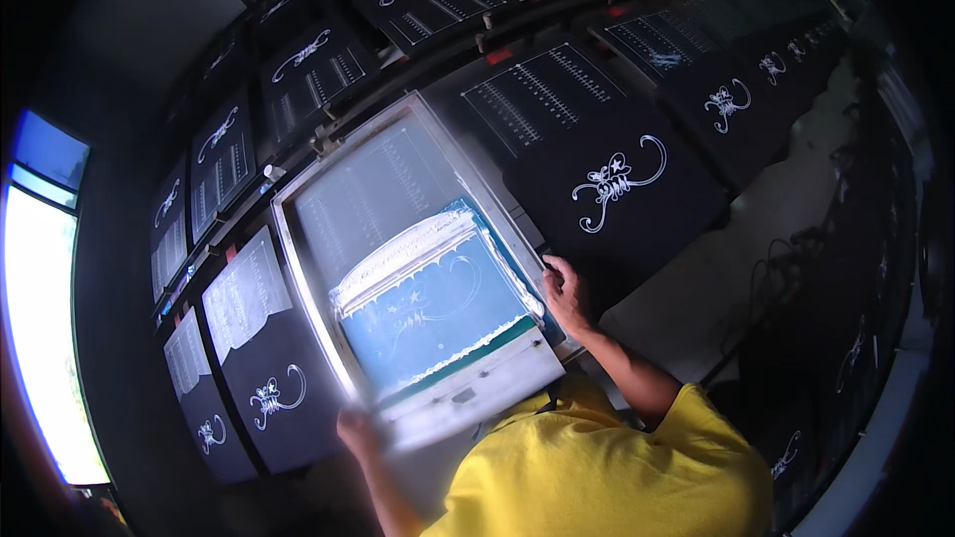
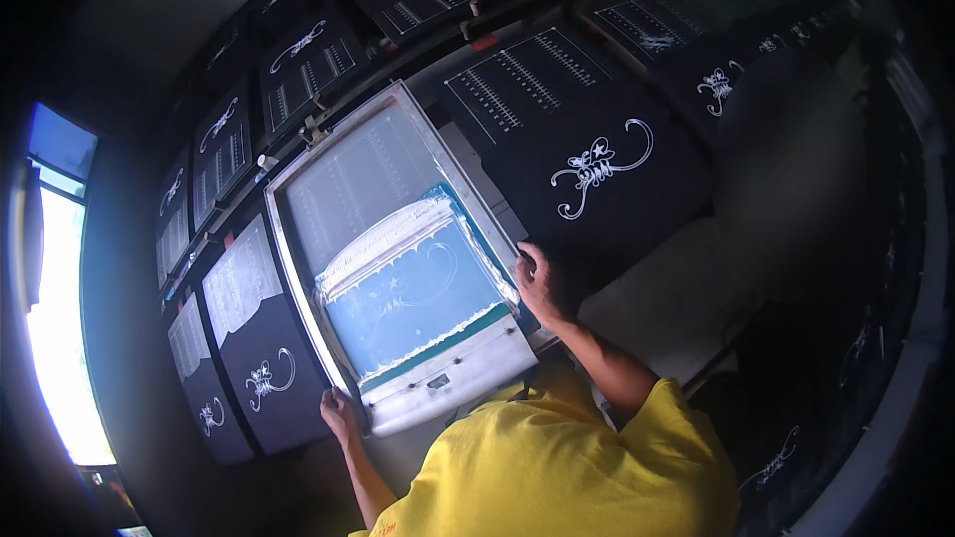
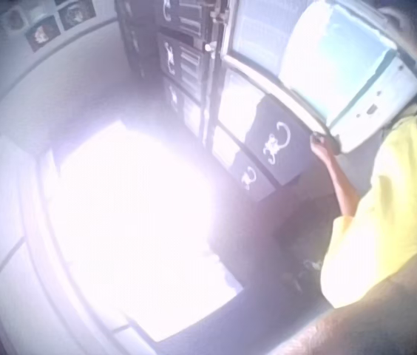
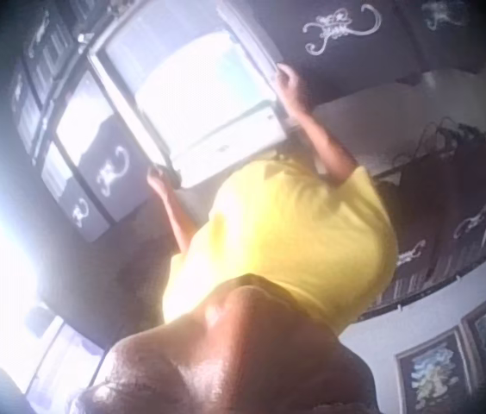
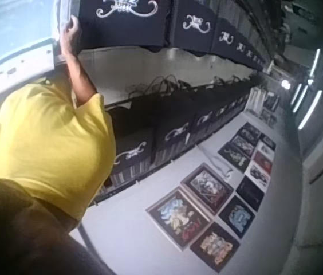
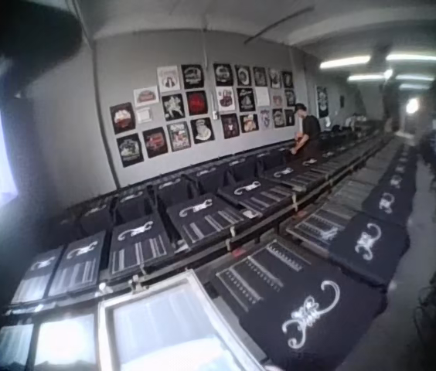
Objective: The person performs screen printing on black shirts by pulling a squeegee across a screen to apply ink, then lifting and moving the printing frame to subsequent shirts on a production line.
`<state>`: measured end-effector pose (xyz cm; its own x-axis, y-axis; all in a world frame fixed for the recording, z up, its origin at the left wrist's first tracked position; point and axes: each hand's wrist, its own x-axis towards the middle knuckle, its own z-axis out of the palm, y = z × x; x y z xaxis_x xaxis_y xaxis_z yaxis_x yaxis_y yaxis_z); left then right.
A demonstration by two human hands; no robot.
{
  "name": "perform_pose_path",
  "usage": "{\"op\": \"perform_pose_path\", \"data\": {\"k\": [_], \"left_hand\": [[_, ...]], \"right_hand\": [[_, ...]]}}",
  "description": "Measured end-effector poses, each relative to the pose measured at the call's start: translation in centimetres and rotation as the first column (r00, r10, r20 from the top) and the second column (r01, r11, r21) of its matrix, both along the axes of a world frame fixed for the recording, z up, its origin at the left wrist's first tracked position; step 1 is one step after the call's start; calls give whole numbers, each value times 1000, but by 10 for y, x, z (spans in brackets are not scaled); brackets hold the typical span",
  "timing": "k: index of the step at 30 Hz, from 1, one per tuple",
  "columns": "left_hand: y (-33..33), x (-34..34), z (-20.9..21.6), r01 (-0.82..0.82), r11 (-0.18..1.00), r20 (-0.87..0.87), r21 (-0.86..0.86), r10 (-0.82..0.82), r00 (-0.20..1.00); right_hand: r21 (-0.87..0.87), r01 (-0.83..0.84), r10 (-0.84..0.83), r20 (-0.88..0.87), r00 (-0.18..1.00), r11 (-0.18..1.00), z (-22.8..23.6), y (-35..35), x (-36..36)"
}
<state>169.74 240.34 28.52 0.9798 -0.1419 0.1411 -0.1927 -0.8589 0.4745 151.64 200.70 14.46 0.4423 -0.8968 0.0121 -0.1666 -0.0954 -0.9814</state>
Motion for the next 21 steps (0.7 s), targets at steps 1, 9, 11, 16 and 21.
{"op": "perform_pose_path", "data": {"k": [1,9,11,16,21], "left_hand": [[-3,-1,1,-17,999,-9,-36,16,1000],[-2,-1,13,-21,988,-21,-153,18,1000],[16,0,15,0,964,3,-264,1,1000],[11,-49,59,221,891,-139,-396,-296,945],[0,-111,57,418,826,-666,-378,-556,497]], "right_hand": [[-35,9,-9,7,1000,999,0,-1,0],[-168,25,-19,33,999,985,6,0,4],[-96,-9,9,-7,1000,995,18,1,3],[-514,63,-15,97,995,855,32,6,-3],[-510,-552,540,-189,820,660,91,64,-43]]}}
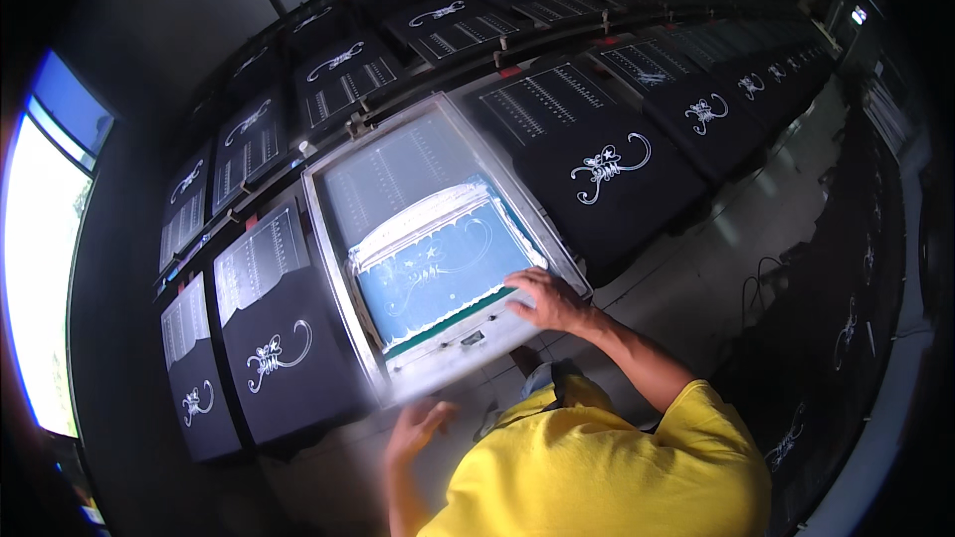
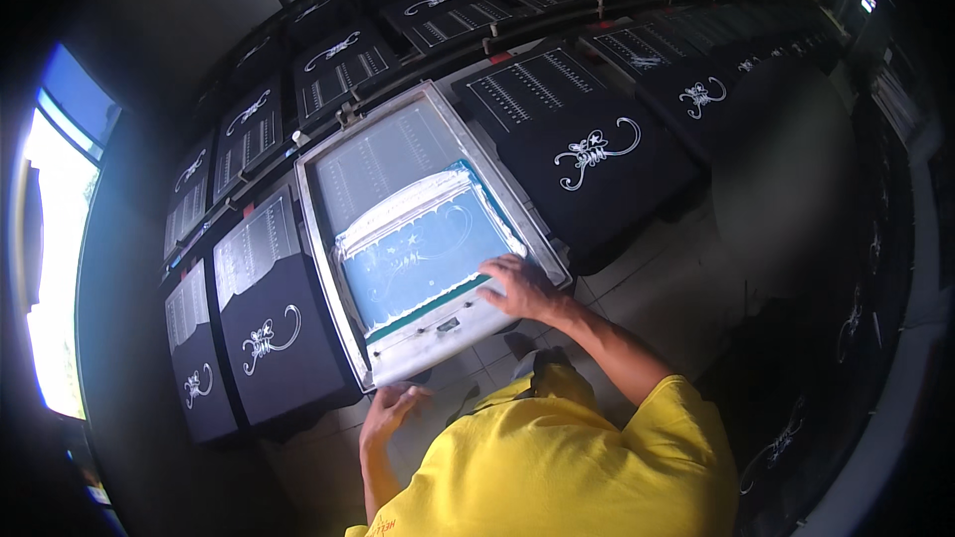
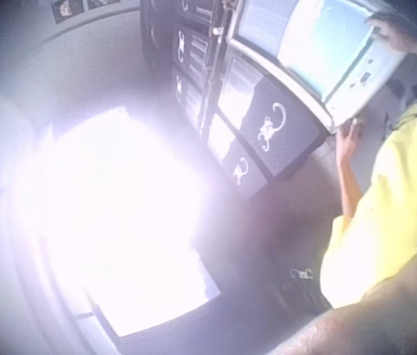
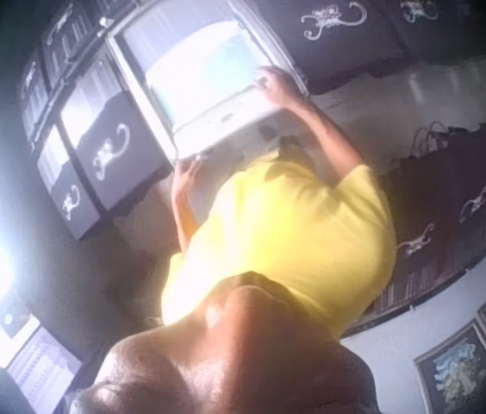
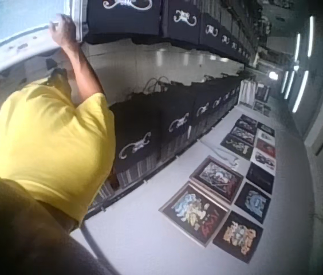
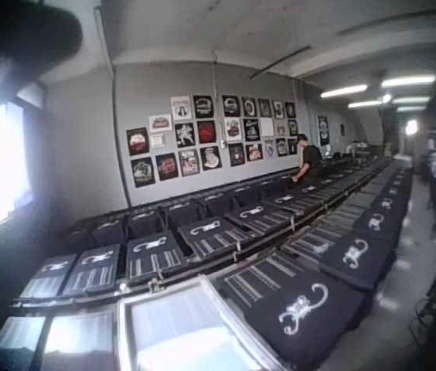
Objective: The person performs screen printing on black shirts by pulling a squeegee across a screen to apply ink, then lifting and moving the printing frame to subsequent shirts on a production line.
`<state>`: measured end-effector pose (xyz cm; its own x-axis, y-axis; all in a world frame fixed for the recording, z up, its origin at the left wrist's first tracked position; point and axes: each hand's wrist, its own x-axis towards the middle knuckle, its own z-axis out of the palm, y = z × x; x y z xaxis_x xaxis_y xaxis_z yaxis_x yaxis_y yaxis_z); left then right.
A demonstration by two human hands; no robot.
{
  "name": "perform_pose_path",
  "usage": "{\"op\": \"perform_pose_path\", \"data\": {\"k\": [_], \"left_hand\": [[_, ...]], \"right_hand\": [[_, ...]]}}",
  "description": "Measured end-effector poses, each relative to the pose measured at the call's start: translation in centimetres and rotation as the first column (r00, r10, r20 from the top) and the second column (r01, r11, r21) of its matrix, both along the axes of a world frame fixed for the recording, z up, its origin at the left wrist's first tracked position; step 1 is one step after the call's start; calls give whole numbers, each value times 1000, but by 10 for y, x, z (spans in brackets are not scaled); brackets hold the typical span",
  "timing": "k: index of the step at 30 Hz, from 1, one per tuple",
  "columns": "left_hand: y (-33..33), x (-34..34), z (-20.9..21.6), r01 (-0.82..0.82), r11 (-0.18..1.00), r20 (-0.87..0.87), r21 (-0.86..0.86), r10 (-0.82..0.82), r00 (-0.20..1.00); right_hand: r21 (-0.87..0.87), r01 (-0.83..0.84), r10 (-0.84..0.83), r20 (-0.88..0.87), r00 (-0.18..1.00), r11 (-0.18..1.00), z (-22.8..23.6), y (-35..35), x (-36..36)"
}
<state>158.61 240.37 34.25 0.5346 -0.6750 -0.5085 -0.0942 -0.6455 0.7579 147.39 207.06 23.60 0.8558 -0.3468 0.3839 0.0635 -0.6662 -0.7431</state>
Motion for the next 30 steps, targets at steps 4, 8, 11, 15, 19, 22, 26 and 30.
{"op": "perform_pose_path", "data": {"k": [4,8,11,15,19,22,26,30], "left_hand": [[-8,-18,-43,102,991,-61,86,-97,993],[-22,-28,-79,-66,995,-195,-77,50,980],[-32,-24,-89,-76,989,-266,-124,41,963],[-47,-22,-91,-185,969,-487,-165,83,869],[-49,-16,-107,-292,947,-602,-138,153,783],[-55,-17,-100,-354,931,-658,-93,209,724],[-52,-26,-114,-435,882,-672,-182,211,709],[-59,-27,-83,-455,876,-720,-161,211,661]], "right_hand": [[-377,-314,270,-165,948,871,8,50,-17],[-569,-321,221,-239,945,757,-7,56,-5],[-501,-378,263,-285,922,778,21,49,5],[-434,-326,248,-227,942,840,41,39,31],[-463,-216,145,-184,972,860,34,57,46],[-484,-165,122,-119,985,859,32,64,39],[-514,-148,120,-87,989,845,25,70,38],[-490,-114,114,-29,993,864,58,56,38]]}}
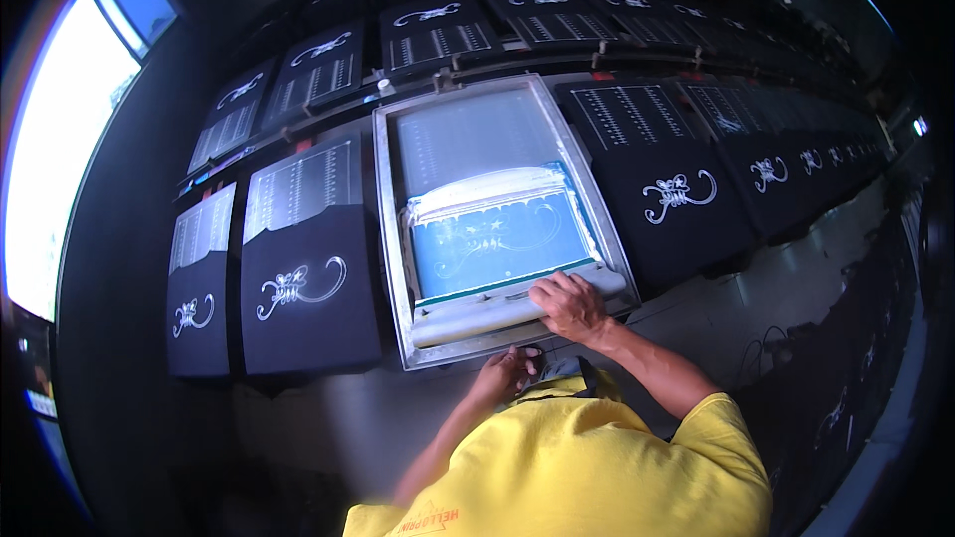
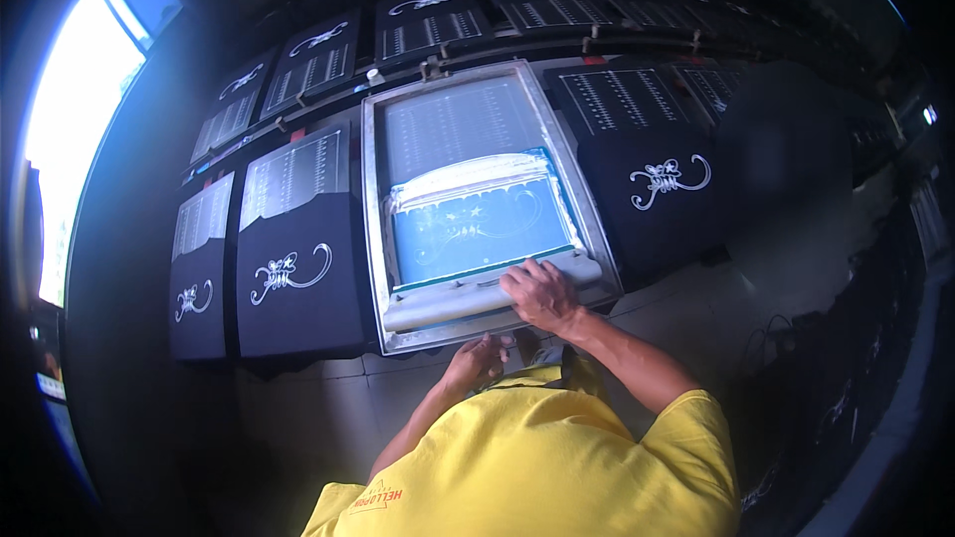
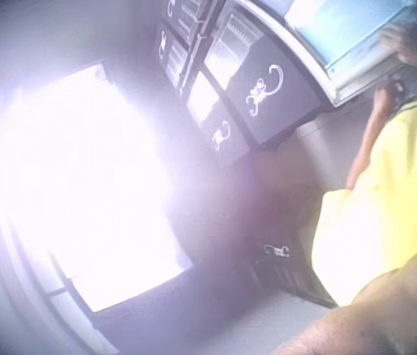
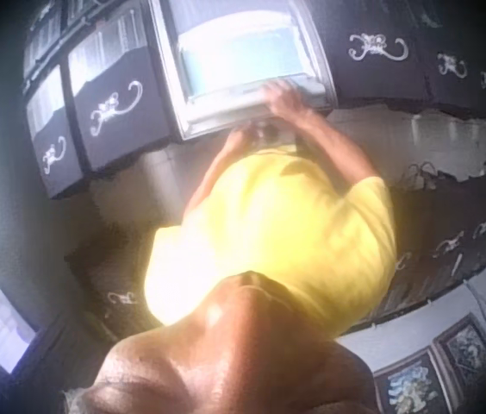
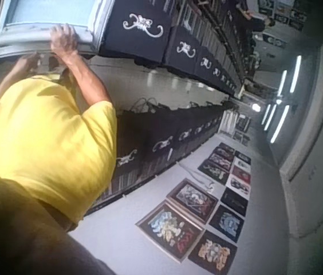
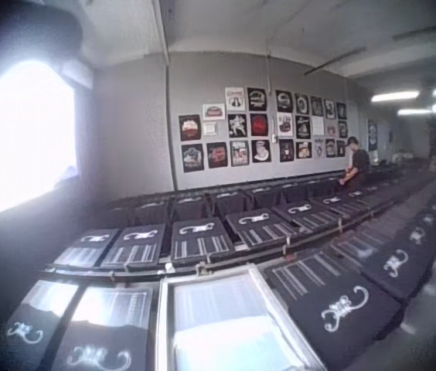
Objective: The person performs screen printing on black shirts by pulling a squeegee across a screen to apply ink, then lifting and moving the printing frame to subsequent shirts on a production line.
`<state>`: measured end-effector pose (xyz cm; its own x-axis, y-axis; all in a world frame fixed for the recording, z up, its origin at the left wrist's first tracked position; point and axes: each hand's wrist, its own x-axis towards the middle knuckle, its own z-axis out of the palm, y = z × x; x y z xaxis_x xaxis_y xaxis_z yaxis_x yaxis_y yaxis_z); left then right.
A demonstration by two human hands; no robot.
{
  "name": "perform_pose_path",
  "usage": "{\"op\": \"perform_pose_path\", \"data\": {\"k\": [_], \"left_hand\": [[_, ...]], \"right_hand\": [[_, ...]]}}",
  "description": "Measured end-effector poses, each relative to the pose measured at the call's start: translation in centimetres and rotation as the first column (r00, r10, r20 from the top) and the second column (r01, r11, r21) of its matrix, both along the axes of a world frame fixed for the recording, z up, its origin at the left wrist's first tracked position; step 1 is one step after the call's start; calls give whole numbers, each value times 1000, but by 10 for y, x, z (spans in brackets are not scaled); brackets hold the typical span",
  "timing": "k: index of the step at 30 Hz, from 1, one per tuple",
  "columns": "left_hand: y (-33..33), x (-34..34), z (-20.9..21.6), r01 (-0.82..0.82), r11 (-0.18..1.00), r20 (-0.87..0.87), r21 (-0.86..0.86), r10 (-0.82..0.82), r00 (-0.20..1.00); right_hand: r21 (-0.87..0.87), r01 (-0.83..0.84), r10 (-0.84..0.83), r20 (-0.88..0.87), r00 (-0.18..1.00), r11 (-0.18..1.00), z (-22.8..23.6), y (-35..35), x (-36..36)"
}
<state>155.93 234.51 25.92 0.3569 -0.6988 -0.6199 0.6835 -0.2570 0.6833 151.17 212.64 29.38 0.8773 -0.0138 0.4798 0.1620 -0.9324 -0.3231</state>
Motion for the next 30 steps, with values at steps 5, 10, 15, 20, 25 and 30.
{"op": "perform_pose_path", "data": {"k": [5,10,15,20,25,30], "left_hand": [[-1,1,-12,-18,1000,17,-5,18,1000],[-1,1,-31,-89,996,-34,-11,89,995],[-5,0,-16,-104,991,-21,90,106,994],[-6,3,-11,-79,987,32,143,75,997],[-4,2,-15,-75,984,39,161,69,997],[-5,2,-14,-99,984,19,145,97,995]], "right_hand": [[16,57,-58,52,997,998,-6,-33,36],[-43,70,-68,49,996,997,-12,-62,99],[-97,52,-50,20,999,994,-16,-81,139],[-69,37,-33,56,998,997,-26,-90,158],[-98,-13,15,25,1000,995,-30,-95,165],[-85,-29,28,-8,1000,996,-27,-90,151]]}}
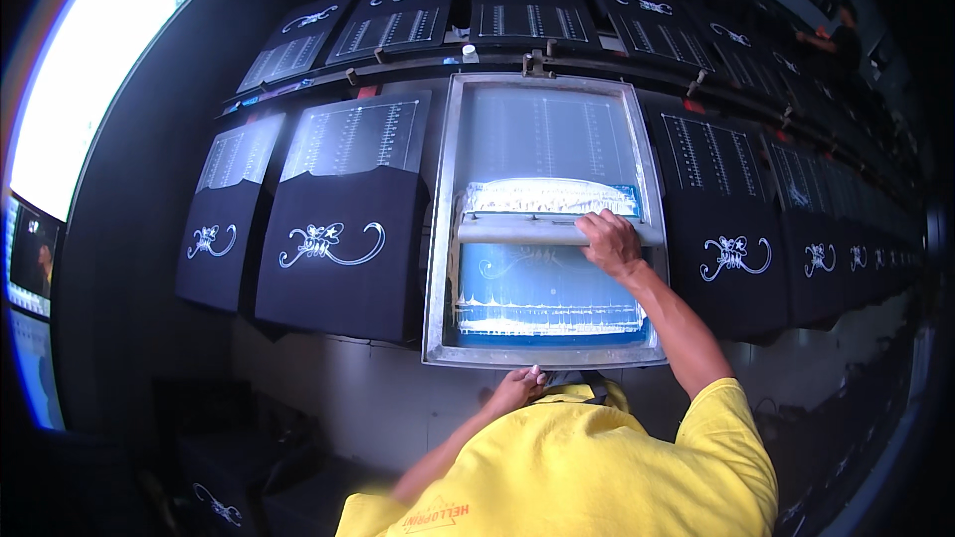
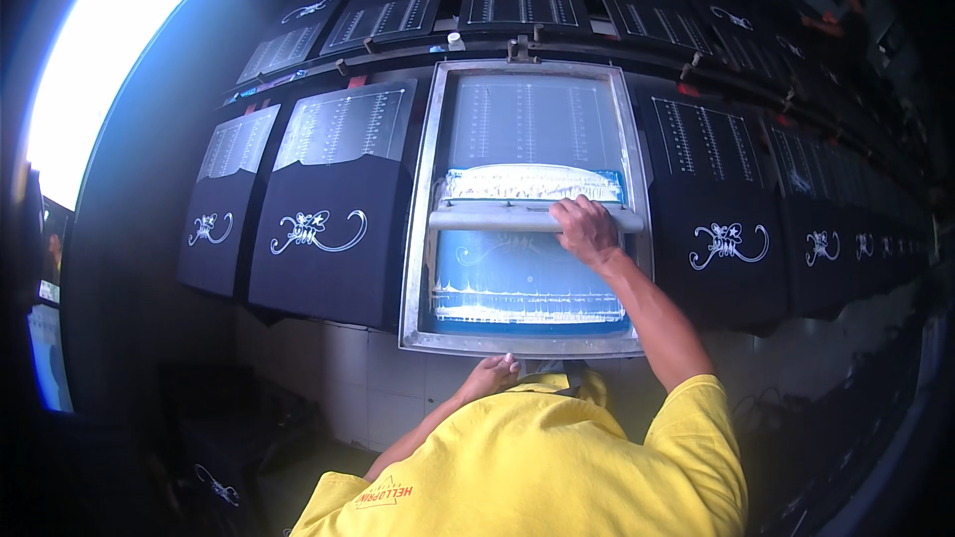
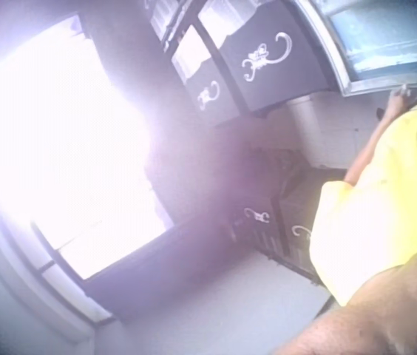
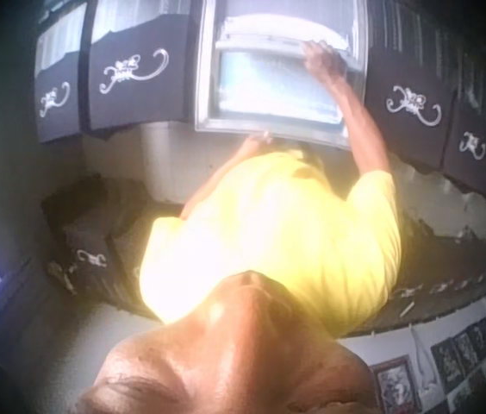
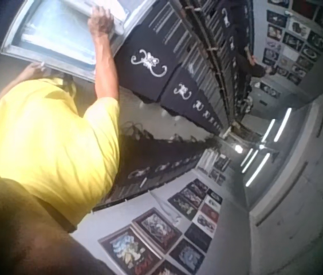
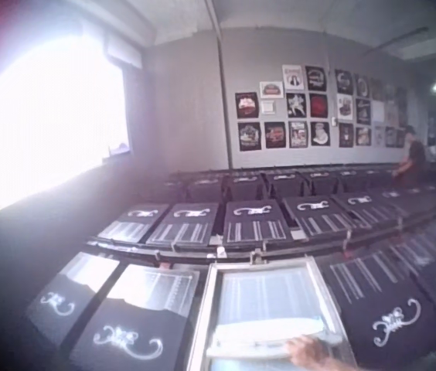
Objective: The person performs screen printing on black shirts by pulling a squeegee across a screen to apply ink, then lifting and moving the printing frame to subsequent shirts on a production line.
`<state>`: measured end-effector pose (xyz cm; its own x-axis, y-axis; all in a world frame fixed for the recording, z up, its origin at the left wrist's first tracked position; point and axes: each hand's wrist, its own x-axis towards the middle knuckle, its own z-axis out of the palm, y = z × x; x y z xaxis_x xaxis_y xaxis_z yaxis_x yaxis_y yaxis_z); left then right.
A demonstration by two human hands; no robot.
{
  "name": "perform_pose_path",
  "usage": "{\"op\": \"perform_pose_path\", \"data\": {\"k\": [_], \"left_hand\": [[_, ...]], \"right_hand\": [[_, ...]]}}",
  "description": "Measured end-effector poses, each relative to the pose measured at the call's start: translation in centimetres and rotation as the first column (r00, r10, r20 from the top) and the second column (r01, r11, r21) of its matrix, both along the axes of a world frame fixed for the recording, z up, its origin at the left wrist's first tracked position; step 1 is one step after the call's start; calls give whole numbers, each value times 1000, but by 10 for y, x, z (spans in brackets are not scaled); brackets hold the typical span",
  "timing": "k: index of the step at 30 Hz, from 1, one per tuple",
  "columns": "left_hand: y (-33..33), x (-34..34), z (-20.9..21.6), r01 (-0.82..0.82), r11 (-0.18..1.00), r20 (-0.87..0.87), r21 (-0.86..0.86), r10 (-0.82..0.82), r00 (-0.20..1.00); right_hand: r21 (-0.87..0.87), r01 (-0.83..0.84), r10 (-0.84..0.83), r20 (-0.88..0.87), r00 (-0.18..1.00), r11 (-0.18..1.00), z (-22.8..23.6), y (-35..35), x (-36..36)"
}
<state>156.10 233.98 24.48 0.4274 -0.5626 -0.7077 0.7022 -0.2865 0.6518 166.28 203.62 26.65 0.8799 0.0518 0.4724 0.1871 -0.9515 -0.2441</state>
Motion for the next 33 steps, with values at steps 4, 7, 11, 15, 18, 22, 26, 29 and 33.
{"op": "perform_pose_path", "data": {"k": [4,7,11,15,18,22,26,29,33], "left_hand": [[1,-2,-9,-19,1000,19,-4,19,1000],[0,0,3,7,1000,-7,8,-7,1000],[-2,-4,6,-32,999,10,-8,32,999],[-1,-4,2,-11,999,9,32,11,1000],[-2,-3,6,-30,1000,28,9,30,999],[-5,-1,9,-61,998,-1,-2,61,998],[-1,1,-2,-47,998,-8,-35,47,999],[0,2,2,-24,999,-37,-32,22,999],[4,0,-6,-30,998,-47,-61,28,998]], "right_hand": [[-6,1,-1,34,999,1000,6,-3,-1],[10,26,-27,85,996,1000,4,-12,13],[-18,48,-47,78,996,999,-9,-13,20],[33,52,-51,-50,997,998,7,-15,26],[97,77,-50,-248,967,992,28,-33,50],[278,80,80,-522,849,957,58,-61,78],[457,103,257,-657,709,883,59,-61,65],[461,-55,367,-623,690,886,46,-48,29],[266,-58,186,-491,851,962,45,10,-50]]}}
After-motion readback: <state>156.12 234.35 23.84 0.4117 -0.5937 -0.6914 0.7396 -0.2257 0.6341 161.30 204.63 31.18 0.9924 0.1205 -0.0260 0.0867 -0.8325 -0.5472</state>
